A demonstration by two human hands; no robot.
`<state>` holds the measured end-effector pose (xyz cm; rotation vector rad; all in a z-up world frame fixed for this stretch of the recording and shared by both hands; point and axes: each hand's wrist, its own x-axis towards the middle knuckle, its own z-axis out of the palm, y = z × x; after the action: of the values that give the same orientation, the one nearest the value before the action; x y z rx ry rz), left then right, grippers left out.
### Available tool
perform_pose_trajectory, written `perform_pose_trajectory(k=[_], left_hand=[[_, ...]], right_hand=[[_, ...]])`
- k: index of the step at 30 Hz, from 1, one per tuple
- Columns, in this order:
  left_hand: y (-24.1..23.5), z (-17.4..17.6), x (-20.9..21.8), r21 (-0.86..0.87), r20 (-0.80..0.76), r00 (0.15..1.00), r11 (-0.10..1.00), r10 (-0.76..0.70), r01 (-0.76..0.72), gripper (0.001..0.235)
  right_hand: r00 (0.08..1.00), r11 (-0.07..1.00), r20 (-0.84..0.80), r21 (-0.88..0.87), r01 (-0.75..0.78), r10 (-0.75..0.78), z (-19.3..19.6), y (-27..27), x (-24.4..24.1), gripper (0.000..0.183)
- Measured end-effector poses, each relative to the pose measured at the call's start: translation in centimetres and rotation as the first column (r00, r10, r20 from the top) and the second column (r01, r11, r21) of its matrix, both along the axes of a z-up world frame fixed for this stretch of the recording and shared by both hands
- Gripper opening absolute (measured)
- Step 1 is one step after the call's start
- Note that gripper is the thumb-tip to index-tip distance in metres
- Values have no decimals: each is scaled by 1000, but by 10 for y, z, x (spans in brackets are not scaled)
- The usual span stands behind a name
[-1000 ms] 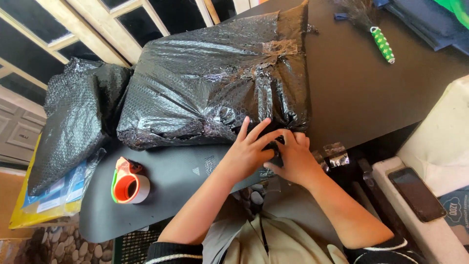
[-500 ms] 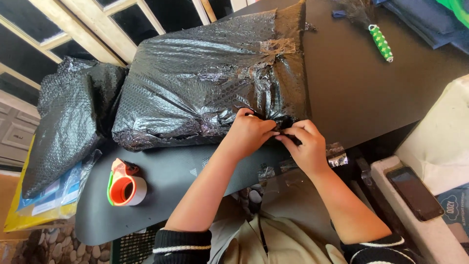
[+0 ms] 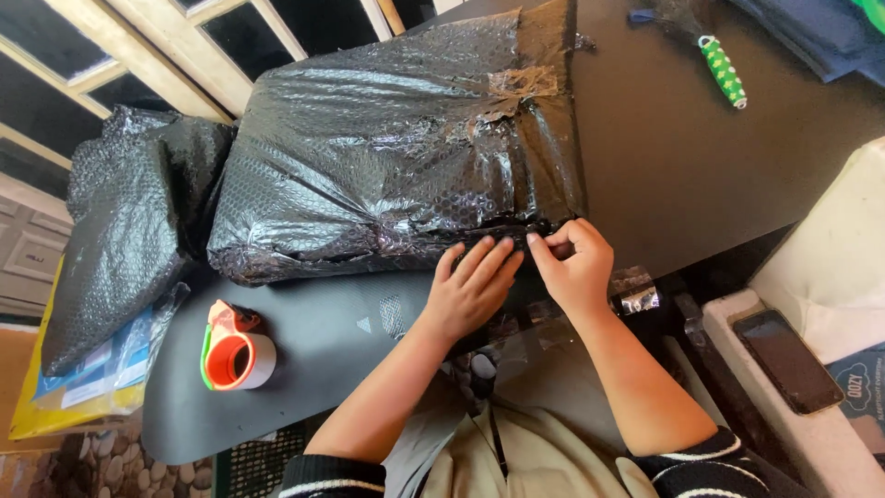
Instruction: The person uses a tape dispenser to apply clear tape to a black bubble wrap package on a table. They then fold the bubble wrap edges and secure them with additional tape to seal the package.
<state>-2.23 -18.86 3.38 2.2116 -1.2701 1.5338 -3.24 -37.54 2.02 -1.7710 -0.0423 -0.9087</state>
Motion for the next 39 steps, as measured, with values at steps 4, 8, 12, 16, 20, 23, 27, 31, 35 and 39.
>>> perform_pose_trajectory(k=[4, 8, 12, 16, 20, 23, 27, 31, 35, 39], left_hand=[[-3, -9, 10, 40, -65, 992, 993, 110, -107, 40], [-3, -14, 23, 14, -66, 992, 994, 107, -107, 31], [8, -6, 22, 208, -67, 984, 967, 162, -145, 31], [8, -14, 27, 148, -58, 993, 985, 101, -92, 35], [6, -21, 29, 93, -71, 995, 994, 65, -58, 36], [6, -21, 29, 86, -74, 995, 994, 67, -61, 35], [7, -22, 30, 69, -71, 996, 997, 44, -39, 36], [10, -24, 29, 79, -104, 994, 996, 45, -37, 35], [11, -24, 30, 74, -114, 993, 997, 37, -28, 36], [12, -20, 29, 77, -114, 993, 997, 35, -26, 35]], right_hand=[[999, 1000, -38, -1, -12, 12, 6, -8, -5, 34], [957, 927, -145, 319, -196, 252, 13, -49, -16, 16], [993, 876, -118, 480, 43, 16, -11, -119, -30, 16], [927, 670, -374, 685, 287, -15, -75, -162, -60, 23], [762, 355, -418, 898, 261, 495, -147, -155, -107, 29], [588, 409, -581, 814, 412, 564, -80, -111, -109, 62], [733, 483, -543, 811, 330, 410, -121, -127, -104, 13], [761, 876, -644, 322, 360, -76, -37, -101, -103, 8], [771, 960, -575, -118, 253, -274, -5, -82, -107, 1], [887, 825, -312, -552, 123, -341, 25, -61, -114, 7]])
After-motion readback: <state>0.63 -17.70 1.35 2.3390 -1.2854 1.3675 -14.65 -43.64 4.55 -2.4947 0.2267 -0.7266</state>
